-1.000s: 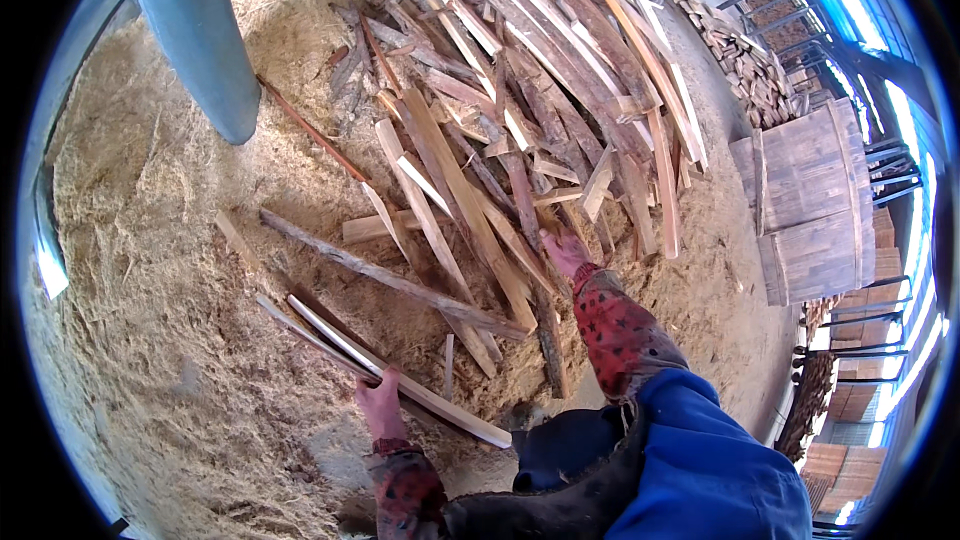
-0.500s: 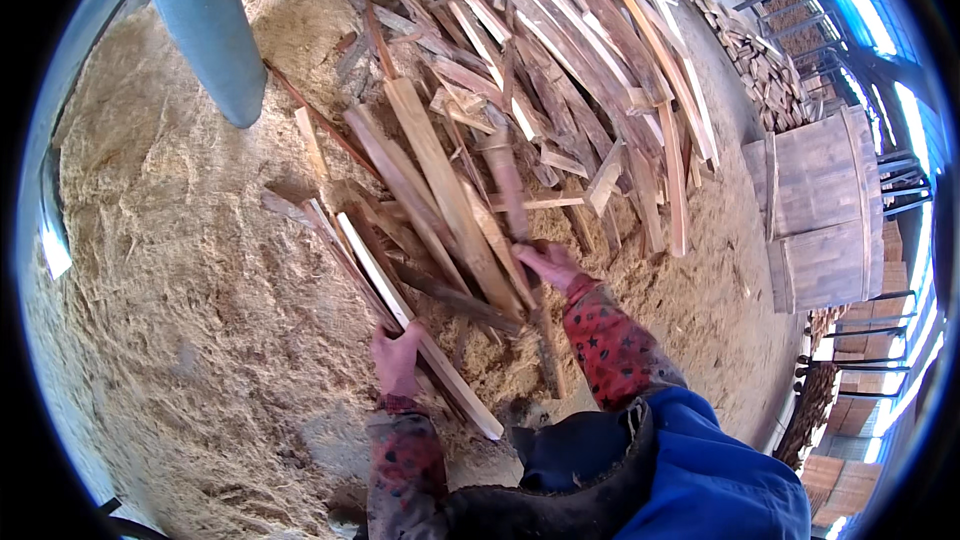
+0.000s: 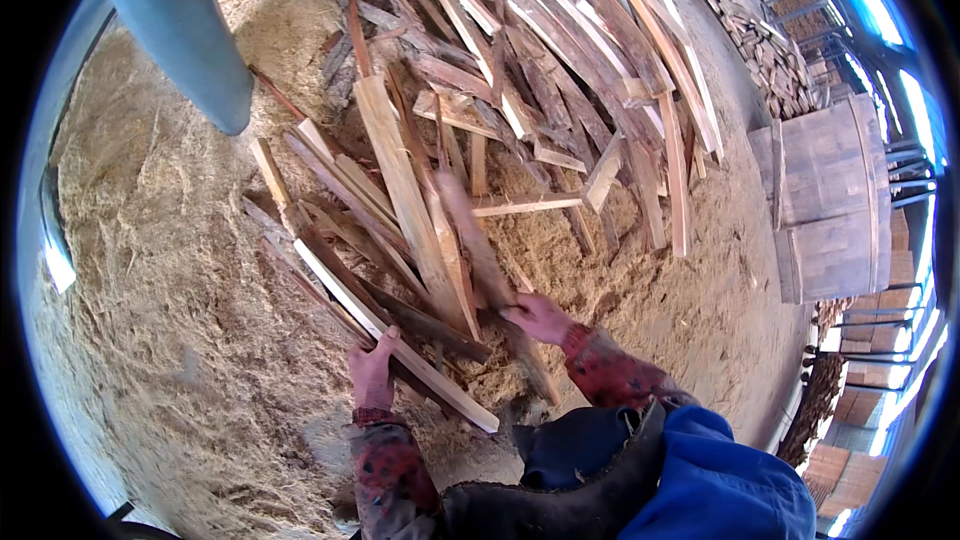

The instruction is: The person picks up wooden planks and offcuts from a sawdust-covered floor, gathers them into bundles, and places them into a wheelbarrow. The person then moves the wheelbarrow and continues collecting more wood pieces from the floor.

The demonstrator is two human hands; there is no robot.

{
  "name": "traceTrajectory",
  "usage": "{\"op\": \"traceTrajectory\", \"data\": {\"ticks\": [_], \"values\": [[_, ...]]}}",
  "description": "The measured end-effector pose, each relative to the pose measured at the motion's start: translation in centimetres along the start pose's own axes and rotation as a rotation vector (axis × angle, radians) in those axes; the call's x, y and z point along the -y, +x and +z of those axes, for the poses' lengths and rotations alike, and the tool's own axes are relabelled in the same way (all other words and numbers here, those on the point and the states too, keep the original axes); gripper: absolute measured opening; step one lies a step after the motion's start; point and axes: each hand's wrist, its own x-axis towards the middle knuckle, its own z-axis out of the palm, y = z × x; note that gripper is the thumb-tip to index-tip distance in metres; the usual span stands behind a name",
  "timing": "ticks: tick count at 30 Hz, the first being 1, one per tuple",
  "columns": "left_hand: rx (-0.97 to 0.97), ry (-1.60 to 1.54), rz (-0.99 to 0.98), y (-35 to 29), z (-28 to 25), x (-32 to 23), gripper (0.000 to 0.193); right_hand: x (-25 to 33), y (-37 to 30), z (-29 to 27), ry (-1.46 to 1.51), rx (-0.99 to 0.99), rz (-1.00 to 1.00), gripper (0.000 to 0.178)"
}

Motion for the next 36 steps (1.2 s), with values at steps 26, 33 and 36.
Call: {"op": "traceTrajectory", "data": {"ticks": [26,33,36], "values": [[-0.002,0.010,0.061,-1.0,-4.4,1.4,0.041,6.5,1.1,1.2,-0.276,0.059,-0.090,0.036],[0.003,0.017,0.034,-1.5,-3.1,0.4,0.049,1.3,8.6,-2.9,-0.345,-0.142,0.228,0.075],[0.007,0.027,0.054,-1.2,-3.4,0.7,0.052,2.3,10.9,-0.2,-0.494,-0.170,0.291,0.071]]}}
